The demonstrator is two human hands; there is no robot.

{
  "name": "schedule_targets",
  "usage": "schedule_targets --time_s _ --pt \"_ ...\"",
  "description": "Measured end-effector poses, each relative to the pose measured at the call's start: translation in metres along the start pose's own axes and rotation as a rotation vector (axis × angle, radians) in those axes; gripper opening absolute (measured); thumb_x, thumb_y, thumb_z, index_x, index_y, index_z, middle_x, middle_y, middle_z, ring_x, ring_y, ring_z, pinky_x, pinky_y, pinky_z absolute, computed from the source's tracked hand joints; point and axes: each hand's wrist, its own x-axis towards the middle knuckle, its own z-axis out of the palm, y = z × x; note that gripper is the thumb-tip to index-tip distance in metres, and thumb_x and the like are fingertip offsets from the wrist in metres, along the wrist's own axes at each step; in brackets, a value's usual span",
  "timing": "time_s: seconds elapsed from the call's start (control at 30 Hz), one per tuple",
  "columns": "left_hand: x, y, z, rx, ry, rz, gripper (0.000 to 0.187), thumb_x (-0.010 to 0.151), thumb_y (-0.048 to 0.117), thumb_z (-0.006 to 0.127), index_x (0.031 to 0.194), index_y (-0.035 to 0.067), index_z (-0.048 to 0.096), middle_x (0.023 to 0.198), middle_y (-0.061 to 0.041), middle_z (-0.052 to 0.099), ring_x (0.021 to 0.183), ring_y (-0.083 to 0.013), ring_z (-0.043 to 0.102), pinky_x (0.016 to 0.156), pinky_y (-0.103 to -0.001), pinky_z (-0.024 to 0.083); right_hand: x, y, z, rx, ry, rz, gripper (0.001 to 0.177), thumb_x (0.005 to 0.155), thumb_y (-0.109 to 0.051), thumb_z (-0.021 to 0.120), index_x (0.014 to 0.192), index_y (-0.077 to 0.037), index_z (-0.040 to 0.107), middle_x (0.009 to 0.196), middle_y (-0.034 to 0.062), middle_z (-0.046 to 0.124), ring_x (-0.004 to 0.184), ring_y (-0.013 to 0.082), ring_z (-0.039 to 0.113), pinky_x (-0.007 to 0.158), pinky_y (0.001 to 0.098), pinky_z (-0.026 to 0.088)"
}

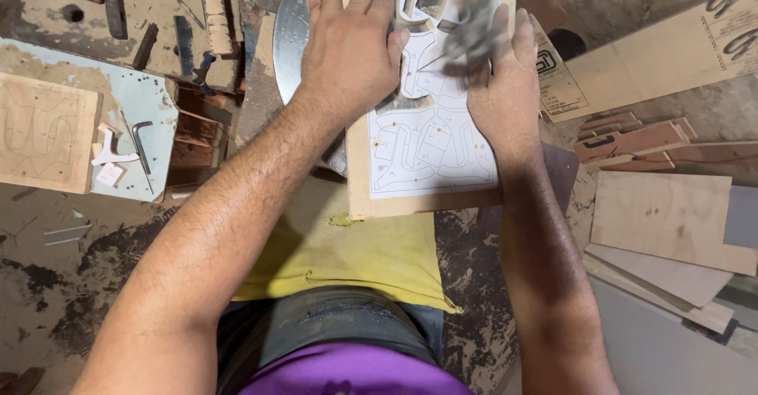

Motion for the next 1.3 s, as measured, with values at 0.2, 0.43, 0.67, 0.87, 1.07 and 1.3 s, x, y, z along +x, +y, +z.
schedule_targets --time_s 0.2,0.43,0.67,0.87,1.07,1.3 --pt "0.005 -0.003 0.002 0.020 0.018 0.032 0.067 0.105 0.031 0.060 0.156 -0.004 0.035 0.160 -0.027 0.037 0.147 -0.0597 0.018 0.123 -0.065 0.003 0.000 0.001 0.002 -0.036 -0.028 0.063 0.050 0.109 -0.009 0.059 0.156 -0.005 0.043 0.164 0.0308 0.035 0.152 0.0450 0.039 0.123 0.0473 0.041" --pt "0.007 -0.003 0.002 0.043 0.038 0.050 0.067 0.107 0.031 0.058 0.157 -0.005 0.034 0.157 -0.030 0.039 0.145 -0.0612 0.021 0.122 -0.066 0.004 0.004 -0.013 -0.008 0.252 -0.077 0.214 0.039 0.106 -0.011 0.052 0.143 0.002 0.053 0.151 0.0299 0.046 0.136 0.0401 0.057 0.107 0.0470 0.052" --pt "0.009 -0.003 0.001 0.026 0.011 0.028 0.068 0.104 0.031 0.060 0.155 -0.005 0.035 0.156 -0.028 0.040 0.145 -0.0603 0.023 0.121 -0.066 0.006 0.003 0.007 0.005 0.142 -0.032 0.080 0.049 0.108 -0.003 0.060 0.155 -0.013 0.050 0.161 0.0211 0.049 0.153 0.0342 0.054 0.125 0.0414 0.051" --pt "0.010 -0.002 0.000 -0.004 0.021 0.032 0.069 0.103 0.030 0.063 0.155 -0.005 0.035 0.156 -0.026 0.043 0.144 -0.0584 0.027 0.122 -0.066 0.007 0.003 0.007 0.003 0.085 -0.018 0.055 0.080 0.094 -0.007 0.068 0.164 -0.013 0.029 0.161 0.0252 0.037 0.149 0.0409 0.041 0.122 0.0436 0.044" --pt "0.011 -0.004 0.000 -0.008 0.036 0.054 0.069 0.103 0.031 0.064 0.155 -0.005 0.036 0.155 -0.024 0.047 0.144 -0.0548 0.031 0.122 -0.066 0.008 0.006 0.014 0.009 -0.060 0.025 0.009 0.074 0.103 -0.002 0.064 0.168 -0.010 0.029 0.167 0.0330 0.026 0.154 0.0485 0.032 0.124 0.0490 0.038" --pt "0.015 -0.006 0.003 0.014 0.021 0.049 0.068 0.104 0.031 0.060 0.155 -0.005 0.035 0.153 -0.025 0.046 0.143 -0.0526 0.031 0.121 -0.066 0.007 0.006 0.024 0.014 0.008 0.013 0.041 0.059 0.108 -0.003 0.057 0.162 -0.010 0.036 0.162 0.0279 0.038 0.149 0.0418 0.042 0.120 0.0456 0.045"
